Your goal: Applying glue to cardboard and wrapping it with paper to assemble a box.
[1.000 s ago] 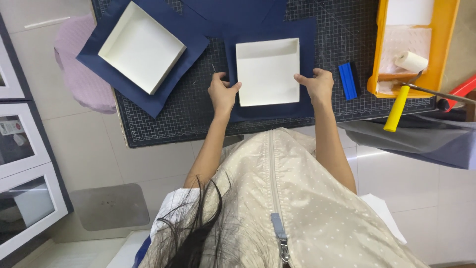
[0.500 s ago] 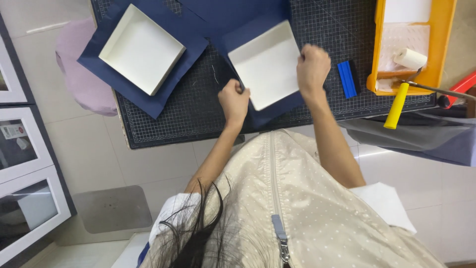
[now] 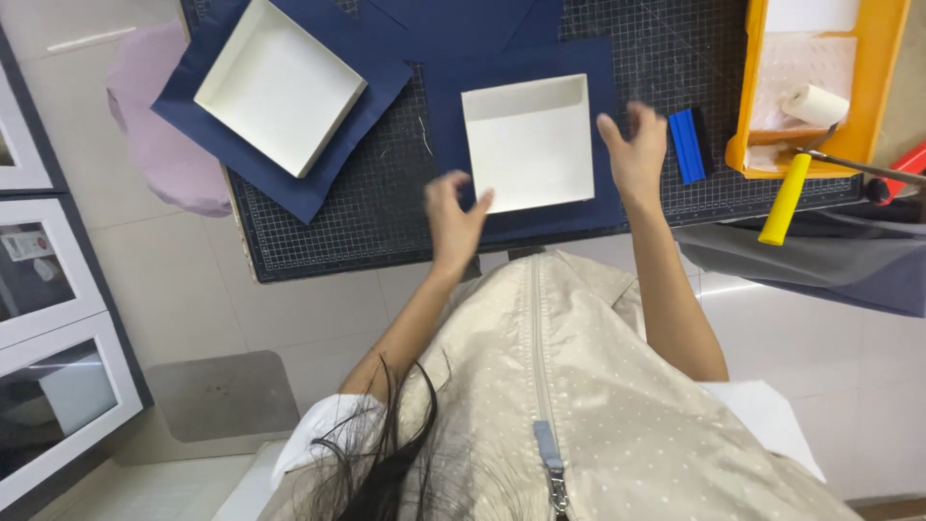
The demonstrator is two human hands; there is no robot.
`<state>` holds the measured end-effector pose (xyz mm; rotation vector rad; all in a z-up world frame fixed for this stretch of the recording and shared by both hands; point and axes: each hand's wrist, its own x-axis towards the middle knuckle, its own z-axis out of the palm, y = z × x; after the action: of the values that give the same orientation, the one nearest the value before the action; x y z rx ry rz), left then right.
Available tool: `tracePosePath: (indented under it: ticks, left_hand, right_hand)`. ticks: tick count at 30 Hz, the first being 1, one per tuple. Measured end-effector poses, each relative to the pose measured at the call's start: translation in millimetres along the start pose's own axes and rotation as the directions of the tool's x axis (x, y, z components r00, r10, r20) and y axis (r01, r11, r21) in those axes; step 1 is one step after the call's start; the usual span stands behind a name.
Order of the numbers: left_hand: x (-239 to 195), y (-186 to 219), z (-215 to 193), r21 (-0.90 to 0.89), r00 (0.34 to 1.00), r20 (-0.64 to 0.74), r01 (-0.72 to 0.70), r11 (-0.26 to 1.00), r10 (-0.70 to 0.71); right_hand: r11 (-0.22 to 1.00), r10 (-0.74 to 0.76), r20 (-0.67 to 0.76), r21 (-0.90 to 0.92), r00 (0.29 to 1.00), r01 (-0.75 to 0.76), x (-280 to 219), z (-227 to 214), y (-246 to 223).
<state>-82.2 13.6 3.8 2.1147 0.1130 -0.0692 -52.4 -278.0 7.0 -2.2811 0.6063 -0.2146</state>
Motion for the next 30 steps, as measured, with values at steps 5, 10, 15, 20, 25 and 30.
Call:
tracePosePath:
  ticks: [5, 10, 15, 20, 25, 30]
  left_hand:
    - [22.9, -22.9, 15.0, 0.022, 0.957, -0.039, 0.289, 0.957, -0.288]
    - [32.8, -20.4, 1.9, 0.092, 0.942, 0.034, 0.329, 0.940, -0.333]
    - [27.8, 41.8, -13.1, 0.193, 0.986, 0.123, 0.084, 0.977, -0.109]
    - [23.8, 38.3, -7.1, 0.281, 0.991, 0.131, -0.039, 0.959, 0.002]
    - [32.0, 32.0, -3.3, 0.186, 0.990, 0.135, -0.073, 0.980, 0.048]
    - [29.3, 39.0, 2.1, 0.131, 0.983, 0.048, -0.183, 0.974, 0.179]
  right_hand:
    - [0.957, 0.275, 0.059, 0.074, 0.960, -0.279, -18.1, -0.3, 21.0]
    - [0.937, 0.329, 0.161, 0.067, 0.930, -0.343, -11.9, 5.2, 17.4]
    - [0.989, 0.148, 0.082, -0.025, 0.986, -0.146, -14.2, 25.6, 16.9]
    - [0.993, 0.101, 0.053, -0.072, 0.993, -0.097, -15.1, 24.9, 8.3]
    - [0.996, -0.087, -0.055, -0.012, 0.995, 0.087, 1.8, 25.5, -1.3]
    - [0.978, -0.189, -0.345, 0.016, 0.919, 0.207, -24.0, 12.6, -54.4]
